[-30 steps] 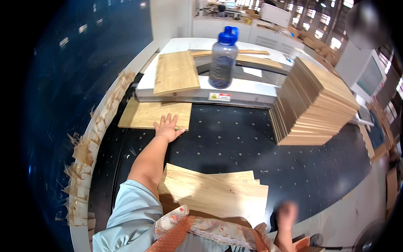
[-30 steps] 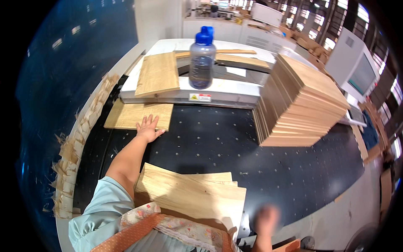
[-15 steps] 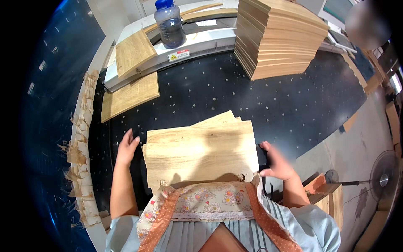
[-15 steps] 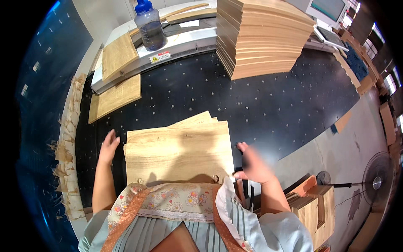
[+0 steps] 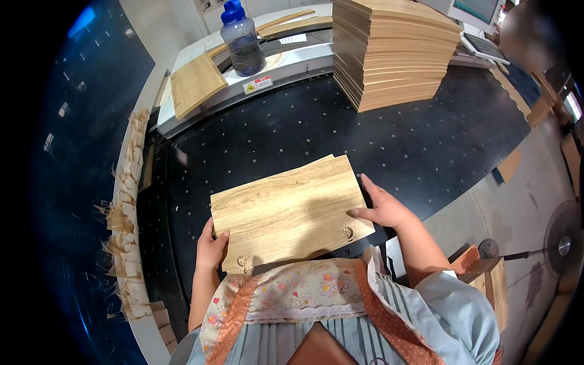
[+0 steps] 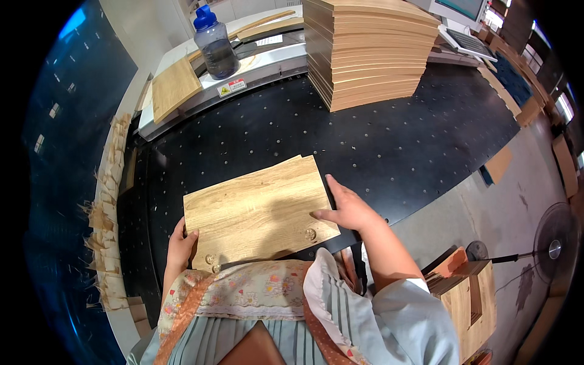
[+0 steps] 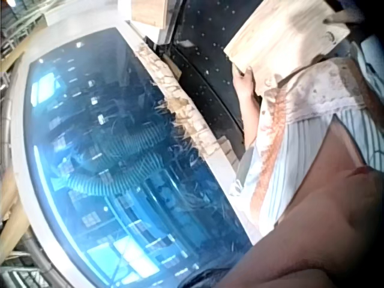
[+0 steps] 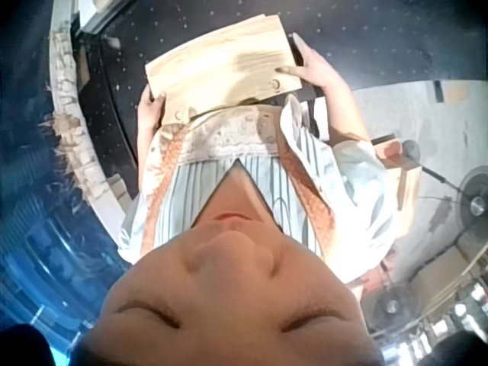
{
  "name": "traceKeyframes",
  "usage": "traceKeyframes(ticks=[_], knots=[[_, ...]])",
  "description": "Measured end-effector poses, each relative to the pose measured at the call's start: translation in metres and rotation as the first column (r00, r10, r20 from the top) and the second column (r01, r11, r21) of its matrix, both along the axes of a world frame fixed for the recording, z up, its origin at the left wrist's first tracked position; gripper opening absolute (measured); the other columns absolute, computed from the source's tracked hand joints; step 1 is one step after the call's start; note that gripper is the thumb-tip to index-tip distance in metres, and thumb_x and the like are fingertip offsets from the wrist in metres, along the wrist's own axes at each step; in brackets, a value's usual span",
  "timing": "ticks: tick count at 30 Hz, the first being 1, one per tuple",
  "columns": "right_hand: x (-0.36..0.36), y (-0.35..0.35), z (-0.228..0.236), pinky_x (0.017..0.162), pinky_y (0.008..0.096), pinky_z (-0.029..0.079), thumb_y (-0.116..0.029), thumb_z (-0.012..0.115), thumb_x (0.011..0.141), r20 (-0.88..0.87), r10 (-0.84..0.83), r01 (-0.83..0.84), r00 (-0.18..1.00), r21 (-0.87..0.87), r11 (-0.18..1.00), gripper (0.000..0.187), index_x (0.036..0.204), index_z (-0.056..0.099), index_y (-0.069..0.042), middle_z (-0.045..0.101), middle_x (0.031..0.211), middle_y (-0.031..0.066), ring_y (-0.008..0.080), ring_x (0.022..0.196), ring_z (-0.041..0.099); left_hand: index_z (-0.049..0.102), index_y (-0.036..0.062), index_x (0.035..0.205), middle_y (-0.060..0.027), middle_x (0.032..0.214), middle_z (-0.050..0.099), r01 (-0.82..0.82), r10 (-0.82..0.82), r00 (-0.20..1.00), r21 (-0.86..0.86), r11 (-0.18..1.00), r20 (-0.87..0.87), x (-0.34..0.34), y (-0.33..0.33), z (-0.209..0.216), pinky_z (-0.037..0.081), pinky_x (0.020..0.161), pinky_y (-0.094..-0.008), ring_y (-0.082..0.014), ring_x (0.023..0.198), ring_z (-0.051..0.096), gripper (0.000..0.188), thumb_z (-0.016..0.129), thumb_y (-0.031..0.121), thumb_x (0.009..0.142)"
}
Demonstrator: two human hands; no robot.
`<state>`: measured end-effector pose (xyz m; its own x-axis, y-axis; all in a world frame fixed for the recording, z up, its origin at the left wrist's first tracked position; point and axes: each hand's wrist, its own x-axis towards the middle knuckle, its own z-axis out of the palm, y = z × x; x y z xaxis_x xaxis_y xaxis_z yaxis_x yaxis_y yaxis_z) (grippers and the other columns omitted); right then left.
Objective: The person picks up wood boards from a stack, places them on a processing table, and handles them by hand.
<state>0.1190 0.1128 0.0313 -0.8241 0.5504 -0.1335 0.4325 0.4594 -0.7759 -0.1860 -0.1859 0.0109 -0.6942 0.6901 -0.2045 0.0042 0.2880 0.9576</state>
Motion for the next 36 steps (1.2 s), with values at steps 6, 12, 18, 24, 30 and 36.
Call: traceKeyframes(ticks=[6, 12, 18, 24, 30, 36], knots=[[0.024, -0.021, -0.022, 0.099, 0.0371, 0.037, -0.035, 0.069, 0.076, -0.074, -0.259, 0.266, 0.963, 0.128, 0.955, 0.086, 0.136, 0.024, 0.007, 0.046, 0.125, 0.0294, 0.0378, 0.118, 0.045, 0.036, -0.0049, 0.132, -0.0130, 0.123, 0.052, 0.081, -0.092, 0.994, 0.189, 0.979, 0.053, 0.007, 0.034, -0.020, 0.037, 0.096, -0.0292, -0.0181, 0.112, 0.049, 0.053, 0.054, -0.006, 0.082], [0.116, -0.037, -0.023, 0.087, 0.0357, 0.046, -0.028, 0.073, 0.073, -0.053, -0.646, 0.648, 0.762, 0.031, 0.761, 0.070, 0.126, 0.041, 0.004, 0.058, 0.109, 0.0232, 0.0297, 0.102, 0.058, 0.036, -0.0021, 0.133, -0.0118, 0.125, 0.050, 0.374, -0.373, 0.927, 0.145, 0.916, -0.032, 0.040, 0.111, -0.023, 0.036, 0.098, -0.0301, -0.0184, 0.115, 0.047, 0.055, 0.054, -0.005, 0.082], [0.178, -0.031, -0.052, 0.081, 0.0356, 0.049, -0.022, 0.071, 0.077, -0.049, -0.858, 0.429, 0.512, -0.851, 0.304, 0.059, 0.121, 0.045, 0.007, 0.060, 0.105, 0.0174, 0.0245, 0.091, 0.061, 0.033, -0.0018, 0.135, -0.0125, 0.127, 0.049, 0.538, -0.528, 0.839, 0.050, 0.842, -0.131, 0.076, 0.160, -0.024, 0.034, 0.099, -0.0280, -0.0184, 0.117, 0.046, 0.058, 0.056, -0.003, 0.082], [0.154, -0.038, -0.012, 0.086, 0.0339, 0.045, -0.020, 0.074, 0.071, -0.429, -0.741, 0.299, 0.516, -0.721, 0.626, 0.060, 0.119, 0.047, 0.005, 0.059, 0.109, 0.0141, 0.0223, 0.098, 0.058, 0.037, -0.0017, 0.131, -0.0150, 0.121, 0.053, 0.358, -0.456, 0.800, 0.300, 0.884, 0.390, 0.064, 0.159, -0.006, 0.041, 0.095, -0.0329, -0.0226, 0.111, 0.052, 0.054, 0.060, 0.003, 0.082], [0.106, 0.001, 0.033, 0.096, 0.0350, 0.037, -0.015, 0.079, 0.060, -0.671, -0.475, 0.174, 0.569, -0.467, 0.867, 0.076, 0.124, 0.041, 0.000, 0.054, 0.115, 0.0078, 0.0198, 0.109, 0.049, 0.041, 0.0010, 0.126, -0.0099, 0.119, 0.054, 0.244, -0.480, 0.844, 0.626, 0.740, 0.238, 0.039, 0.123, 0.031, 0.040, 0.095, -0.0349, -0.0222, 0.110, 0.053, 0.062, 0.071, 0.007, 0.072], [0.081, 0.016, -0.001, 0.099, 0.0341, 0.034, -0.007, 0.084, 0.053, -0.616, -0.427, 0.042, 0.662, -0.538, 0.842, 0.084, 0.125, 0.041, -0.006, 0.053, 0.117, 0.0032, 0.0170, 0.112, 0.046, 0.048, 0.0019, 0.122, -0.0087, 0.116, 0.056, 0.245, -0.347, 0.934, 0.546, 0.801, 0.091, 0.013, 0.086, 0.019, 0.037, 0.098, -0.0367, -0.0226, 0.111, 0.052, 0.069, 0.076, 0.006, 0.059]])
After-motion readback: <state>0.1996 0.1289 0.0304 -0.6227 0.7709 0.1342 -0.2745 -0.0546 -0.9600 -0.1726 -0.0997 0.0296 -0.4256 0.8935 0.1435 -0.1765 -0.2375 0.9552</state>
